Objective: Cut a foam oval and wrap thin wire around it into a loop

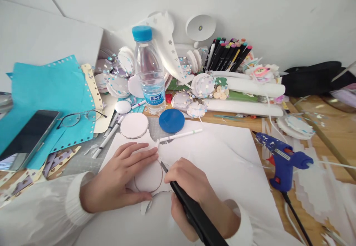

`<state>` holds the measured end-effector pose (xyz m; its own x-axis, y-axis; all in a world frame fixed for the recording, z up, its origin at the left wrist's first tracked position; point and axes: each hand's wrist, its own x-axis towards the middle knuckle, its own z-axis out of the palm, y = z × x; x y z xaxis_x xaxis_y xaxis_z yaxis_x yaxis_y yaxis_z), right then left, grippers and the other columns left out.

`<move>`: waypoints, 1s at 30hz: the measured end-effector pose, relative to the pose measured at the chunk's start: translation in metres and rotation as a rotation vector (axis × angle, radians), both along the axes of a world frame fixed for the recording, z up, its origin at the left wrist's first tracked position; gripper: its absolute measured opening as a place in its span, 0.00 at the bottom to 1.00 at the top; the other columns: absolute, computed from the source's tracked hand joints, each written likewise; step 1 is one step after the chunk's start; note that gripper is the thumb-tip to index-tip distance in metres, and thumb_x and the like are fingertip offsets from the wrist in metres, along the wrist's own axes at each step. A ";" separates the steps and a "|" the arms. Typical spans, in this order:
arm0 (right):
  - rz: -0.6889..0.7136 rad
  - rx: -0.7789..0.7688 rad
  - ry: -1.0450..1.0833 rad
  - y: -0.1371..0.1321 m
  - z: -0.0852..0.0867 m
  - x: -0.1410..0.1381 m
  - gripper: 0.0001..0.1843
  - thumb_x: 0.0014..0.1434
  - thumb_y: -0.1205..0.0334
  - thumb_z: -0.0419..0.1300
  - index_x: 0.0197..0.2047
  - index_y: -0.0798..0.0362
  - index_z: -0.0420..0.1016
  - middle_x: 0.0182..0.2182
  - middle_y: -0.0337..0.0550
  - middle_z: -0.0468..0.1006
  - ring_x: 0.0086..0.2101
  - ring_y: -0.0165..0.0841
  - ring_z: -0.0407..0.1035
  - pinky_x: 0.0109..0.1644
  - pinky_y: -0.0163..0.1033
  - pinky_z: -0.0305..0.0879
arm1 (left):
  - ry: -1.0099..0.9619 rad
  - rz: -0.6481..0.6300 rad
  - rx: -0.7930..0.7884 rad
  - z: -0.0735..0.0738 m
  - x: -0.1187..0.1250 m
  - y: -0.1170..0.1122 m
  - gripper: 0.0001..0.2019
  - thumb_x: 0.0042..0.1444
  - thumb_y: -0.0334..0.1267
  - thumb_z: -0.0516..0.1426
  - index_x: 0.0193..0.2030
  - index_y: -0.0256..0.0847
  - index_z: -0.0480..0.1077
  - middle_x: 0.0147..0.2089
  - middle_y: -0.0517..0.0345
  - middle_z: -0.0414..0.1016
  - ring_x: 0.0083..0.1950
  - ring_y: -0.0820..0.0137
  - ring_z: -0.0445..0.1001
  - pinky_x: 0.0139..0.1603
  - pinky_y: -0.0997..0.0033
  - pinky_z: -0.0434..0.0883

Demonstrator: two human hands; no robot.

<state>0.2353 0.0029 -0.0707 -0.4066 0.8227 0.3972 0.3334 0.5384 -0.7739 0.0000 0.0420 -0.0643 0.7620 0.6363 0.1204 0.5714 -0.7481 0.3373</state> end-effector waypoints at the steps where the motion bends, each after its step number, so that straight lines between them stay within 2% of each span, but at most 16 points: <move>1: 0.029 -0.031 0.004 0.000 -0.001 0.001 0.13 0.50 0.72 0.53 0.40 0.52 0.65 0.30 0.42 0.67 0.30 0.38 0.65 0.32 0.44 0.63 | 0.001 0.002 0.003 0.000 0.000 0.000 0.38 0.53 0.59 0.59 0.64 0.35 0.60 0.64 0.46 0.67 0.64 0.49 0.61 0.62 0.46 0.56; 3: 0.062 -0.066 0.011 0.000 -0.001 0.001 0.13 0.49 0.72 0.53 0.40 0.52 0.64 0.31 0.43 0.66 0.31 0.38 0.63 0.33 0.44 0.62 | 0.001 0.003 0.007 -0.001 0.000 0.000 0.38 0.53 0.59 0.59 0.64 0.35 0.60 0.64 0.47 0.67 0.65 0.49 0.61 0.63 0.46 0.56; 7: 0.052 0.000 -0.038 -0.001 0.005 -0.004 0.13 0.48 0.74 0.52 0.38 0.53 0.62 0.29 0.42 0.64 0.30 0.37 0.59 0.31 0.43 0.58 | -0.007 0.006 0.005 -0.001 0.000 -0.001 0.38 0.53 0.59 0.59 0.64 0.35 0.61 0.65 0.49 0.67 0.65 0.49 0.61 0.63 0.47 0.55; 14: 0.050 0.028 -0.095 -0.001 0.017 -0.009 0.12 0.47 0.73 0.51 0.36 0.52 0.61 0.26 0.41 0.64 0.27 0.35 0.58 0.29 0.40 0.54 | -0.036 0.076 0.008 0.000 0.001 0.000 0.34 0.55 0.62 0.55 0.62 0.44 0.65 0.63 0.59 0.69 0.65 0.50 0.61 0.67 0.45 0.48; 21: -0.026 -0.045 -0.057 -0.010 0.015 -0.005 0.05 0.53 0.69 0.52 0.33 0.51 0.64 0.25 0.38 0.64 0.25 0.33 0.61 0.28 0.38 0.55 | -0.020 0.090 -0.031 -0.001 0.001 -0.001 0.36 0.53 0.62 0.57 0.63 0.43 0.64 0.64 0.53 0.68 0.66 0.48 0.60 0.69 0.40 0.45; 23: -0.115 -0.094 0.021 -0.013 0.017 -0.001 0.04 0.56 0.68 0.52 0.33 0.50 0.65 0.25 0.37 0.66 0.25 0.33 0.62 0.28 0.38 0.57 | -0.021 0.037 -0.044 -0.001 0.000 0.001 0.37 0.54 0.60 0.57 0.65 0.41 0.61 0.66 0.49 0.65 0.67 0.48 0.59 0.69 0.40 0.44; 25: -0.216 -0.120 0.081 -0.015 0.021 0.005 0.05 0.57 0.67 0.53 0.36 0.49 0.68 0.28 0.39 0.69 0.27 0.34 0.65 0.29 0.39 0.58 | -0.016 -0.091 -0.079 0.002 -0.001 0.005 0.37 0.56 0.58 0.56 0.67 0.40 0.56 0.67 0.46 0.62 0.69 0.51 0.58 0.70 0.41 0.44; 28: -0.333 -0.079 0.128 -0.011 0.027 0.014 0.09 0.57 0.68 0.55 0.41 0.47 0.70 0.32 0.41 0.70 0.34 0.39 0.68 0.31 0.40 0.59 | -0.004 -0.272 -0.124 0.010 -0.002 0.009 0.38 0.58 0.57 0.55 0.70 0.41 0.50 0.70 0.46 0.58 0.71 0.54 0.55 0.71 0.45 0.44; 30: -0.383 -0.024 0.175 -0.006 0.030 0.019 0.08 0.59 0.69 0.55 0.41 0.47 0.71 0.31 0.41 0.69 0.35 0.39 0.67 0.31 0.40 0.59 | -0.018 -0.213 -0.093 0.018 -0.002 0.007 0.38 0.58 0.57 0.54 0.69 0.38 0.50 0.70 0.42 0.57 0.70 0.54 0.55 0.70 0.45 0.45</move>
<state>0.2544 -0.0029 -0.0407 0.0025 0.9111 0.4121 0.3689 0.3822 -0.8473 -0.0019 0.0493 -0.0463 0.8786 0.4700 0.0839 0.3968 -0.8166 0.4192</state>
